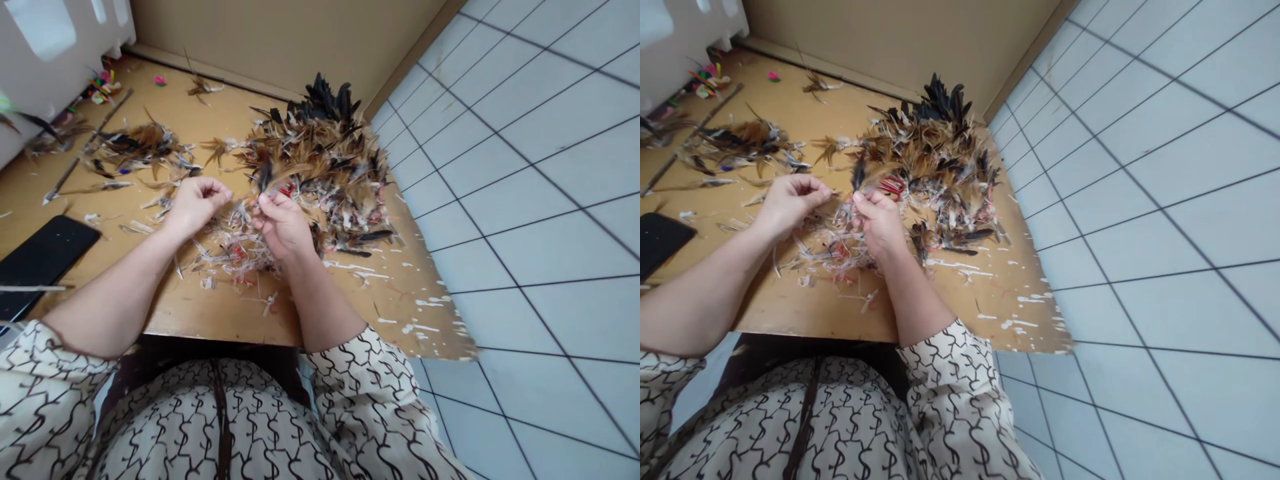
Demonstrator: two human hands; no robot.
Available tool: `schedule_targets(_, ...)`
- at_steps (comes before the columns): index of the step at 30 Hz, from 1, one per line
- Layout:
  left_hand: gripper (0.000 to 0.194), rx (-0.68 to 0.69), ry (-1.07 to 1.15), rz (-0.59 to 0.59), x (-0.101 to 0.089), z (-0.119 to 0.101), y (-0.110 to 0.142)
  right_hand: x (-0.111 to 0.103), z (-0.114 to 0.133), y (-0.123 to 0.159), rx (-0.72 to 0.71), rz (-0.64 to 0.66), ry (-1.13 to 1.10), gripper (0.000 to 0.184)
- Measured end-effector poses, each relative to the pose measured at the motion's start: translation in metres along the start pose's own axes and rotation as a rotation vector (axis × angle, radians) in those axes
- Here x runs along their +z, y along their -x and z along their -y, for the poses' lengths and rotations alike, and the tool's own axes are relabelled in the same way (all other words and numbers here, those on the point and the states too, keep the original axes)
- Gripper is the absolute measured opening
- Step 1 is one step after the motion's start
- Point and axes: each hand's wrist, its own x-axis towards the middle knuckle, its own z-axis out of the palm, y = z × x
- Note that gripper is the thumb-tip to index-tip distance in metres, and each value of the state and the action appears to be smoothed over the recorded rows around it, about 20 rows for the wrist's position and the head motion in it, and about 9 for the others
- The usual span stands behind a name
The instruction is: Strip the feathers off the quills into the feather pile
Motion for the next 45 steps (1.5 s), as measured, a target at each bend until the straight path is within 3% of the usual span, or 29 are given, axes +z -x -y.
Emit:
schedule_targets(4, 0.018, 0.044, -0.392, 0.03, -0.001, 0.005, 0.0, 0.0, -0.001, -0.001, 0.008, -0.027, -0.025, 0.02)
schedule_targets(7, 0.019, 0.051, -0.556, 0.076, 0.002, 0.009, 0.001, 0.003, -0.003, 0.0, 0.013, -0.015, -0.001, 0.022)
schedule_targets(12, 0.006, -0.02, -0.375, 0.138, 0.003, 0.007, 0.0, 0.004, -0.003, 0.001, 0.016, -0.02, 0.01, 0.022)
schedule_targets(16, 0.008, -0.052, -0.197, 0.041, 0.0, 0.0, 0.0, 0.003, -0.002, 0.0, 0.009, -0.024, 0.012, 0.022)
schedule_targets(19, 0.012, -0.018, -0.297, 0.015, 0.0, 0.0, 0.0, 0.003, -0.002, 0.0, 0.005, -0.031, -0.001, 0.02)
schedule_targets(23, 0.013, 0.023, -0.54, 0.084, 0.004, 0.004, 0.001, 0.005, -0.002, 0.002, 0.013, -0.031, -0.008, 0.024)
schedule_targets(25, 0.008, 0.007, -0.557, 0.108, 0.006, 0.005, 0.002, 0.006, -0.002, 0.002, 0.018, -0.038, -0.003, 0.026)
schedule_targets(35, 0.005, -0.09, 0.161, -0.016, 0.0, -0.004, -0.001, 0.004, -0.004, 0.001, 0.01, -0.049, 0.023, 0.022)
schedule_targets(45, 0.015, -0.034, 0.38, 0.153, 0.009, -0.008, 0.008, 0.009, -0.011, 0.005, 0.08, -0.043, 0.032, 0.026)
